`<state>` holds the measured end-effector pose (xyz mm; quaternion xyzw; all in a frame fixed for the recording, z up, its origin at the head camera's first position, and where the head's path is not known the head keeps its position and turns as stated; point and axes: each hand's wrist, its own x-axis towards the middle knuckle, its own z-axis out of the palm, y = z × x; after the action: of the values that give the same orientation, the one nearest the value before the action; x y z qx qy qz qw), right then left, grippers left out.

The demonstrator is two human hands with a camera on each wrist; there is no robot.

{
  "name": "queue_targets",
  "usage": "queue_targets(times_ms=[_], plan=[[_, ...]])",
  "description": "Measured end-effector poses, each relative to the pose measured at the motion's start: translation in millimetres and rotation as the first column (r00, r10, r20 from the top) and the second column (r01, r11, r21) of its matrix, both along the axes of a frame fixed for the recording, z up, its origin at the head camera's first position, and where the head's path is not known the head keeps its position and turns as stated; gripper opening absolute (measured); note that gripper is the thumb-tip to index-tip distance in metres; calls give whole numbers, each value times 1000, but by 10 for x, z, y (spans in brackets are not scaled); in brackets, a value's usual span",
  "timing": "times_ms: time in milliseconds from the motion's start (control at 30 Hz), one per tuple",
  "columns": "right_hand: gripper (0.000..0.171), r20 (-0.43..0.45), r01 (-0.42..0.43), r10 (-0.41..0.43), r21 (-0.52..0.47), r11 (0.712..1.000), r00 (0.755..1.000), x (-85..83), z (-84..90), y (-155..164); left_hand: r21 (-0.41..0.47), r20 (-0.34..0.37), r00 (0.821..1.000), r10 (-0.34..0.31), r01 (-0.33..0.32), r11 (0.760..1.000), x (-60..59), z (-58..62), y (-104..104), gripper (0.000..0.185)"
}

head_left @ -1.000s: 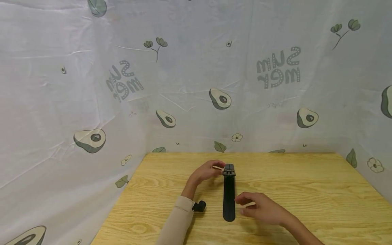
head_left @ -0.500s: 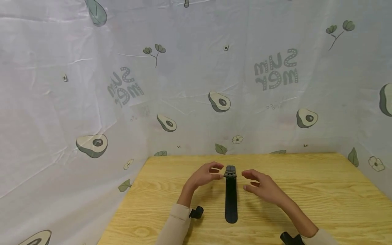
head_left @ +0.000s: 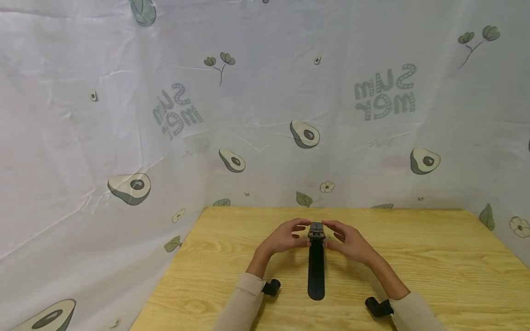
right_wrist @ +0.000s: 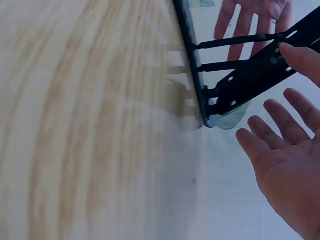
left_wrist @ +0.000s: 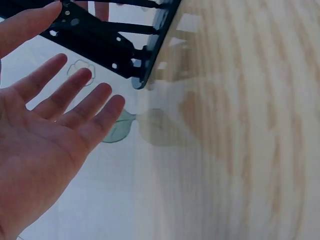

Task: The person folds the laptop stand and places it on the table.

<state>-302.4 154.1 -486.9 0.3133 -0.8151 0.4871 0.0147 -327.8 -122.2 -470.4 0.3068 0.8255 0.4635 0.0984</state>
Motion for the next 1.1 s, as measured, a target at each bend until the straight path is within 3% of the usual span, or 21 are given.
queue_targets(times_ms=[167, 467, 1100], plan=[[58, 34, -11, 12, -31, 999, 999, -59, -69, -4, 11, -21, 999, 48, -47, 999, -3, -38, 64, 61], [46, 5, -4, 4, -8, 1000, 1000, -52, -48, -37, 20, -46, 991, 126, -125, 992, 31, -27, 144, 43], [31, -28, 91, -90, 37, 995, 996, -51, 9, -132, 61, -82, 986, 148, -144, 988, 24, -68, 201, 22]])
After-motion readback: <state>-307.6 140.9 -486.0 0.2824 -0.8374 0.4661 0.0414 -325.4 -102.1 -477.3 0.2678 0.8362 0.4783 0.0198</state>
